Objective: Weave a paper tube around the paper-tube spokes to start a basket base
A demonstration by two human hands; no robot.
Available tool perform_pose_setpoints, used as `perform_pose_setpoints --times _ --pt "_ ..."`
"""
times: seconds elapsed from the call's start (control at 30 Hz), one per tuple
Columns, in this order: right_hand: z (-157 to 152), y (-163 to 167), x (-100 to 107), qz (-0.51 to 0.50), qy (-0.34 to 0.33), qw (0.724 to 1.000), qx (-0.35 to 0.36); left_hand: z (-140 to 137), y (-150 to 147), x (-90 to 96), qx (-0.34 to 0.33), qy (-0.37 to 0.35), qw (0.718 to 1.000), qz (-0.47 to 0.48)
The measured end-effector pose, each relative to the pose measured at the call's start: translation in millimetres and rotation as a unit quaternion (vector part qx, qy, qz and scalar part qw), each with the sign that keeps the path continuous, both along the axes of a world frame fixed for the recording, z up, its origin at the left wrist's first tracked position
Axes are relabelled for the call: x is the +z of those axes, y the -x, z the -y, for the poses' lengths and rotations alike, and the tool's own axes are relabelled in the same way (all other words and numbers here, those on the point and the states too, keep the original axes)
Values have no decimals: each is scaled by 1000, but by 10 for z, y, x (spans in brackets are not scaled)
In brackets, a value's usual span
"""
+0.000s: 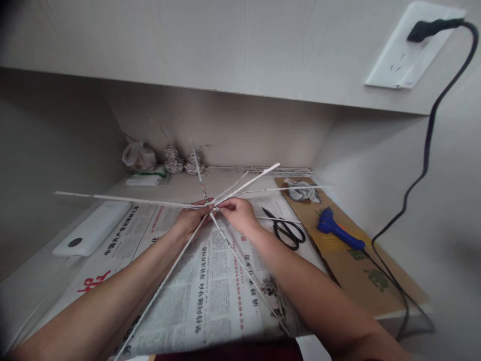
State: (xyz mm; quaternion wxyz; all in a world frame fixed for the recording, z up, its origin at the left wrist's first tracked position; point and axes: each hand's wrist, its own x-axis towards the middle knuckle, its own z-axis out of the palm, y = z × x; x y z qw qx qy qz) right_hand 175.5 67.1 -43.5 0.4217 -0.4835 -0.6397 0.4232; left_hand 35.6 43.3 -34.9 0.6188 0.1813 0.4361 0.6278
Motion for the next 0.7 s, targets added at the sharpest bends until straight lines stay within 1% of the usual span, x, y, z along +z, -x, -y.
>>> perform_pose_setpoints --times 0.1,0.3,0.5,0.6,0.67,0.7 --pt "28 1 -25 3 8 1000 -5 -8 4 -24 -1 -3 1000 -9" --pt "118 14 0 24 -35 999 -5 -28 9 -68 11 -2 1000 -18" --pt "166 14 0 26 -25 999 24 -21 2 -75 7 -7 999 -35" --pt "208 -11 35 77 -48 995 39 -11 -9 -69 11 -7 999 -38" --pt "262 -36 109 149 -82 984 46 -9 -11 -68 12 -8 999 -40" --pt "293 -48 158 196 -98 975 48 -9 -10 -69 13 -8 999 -42"
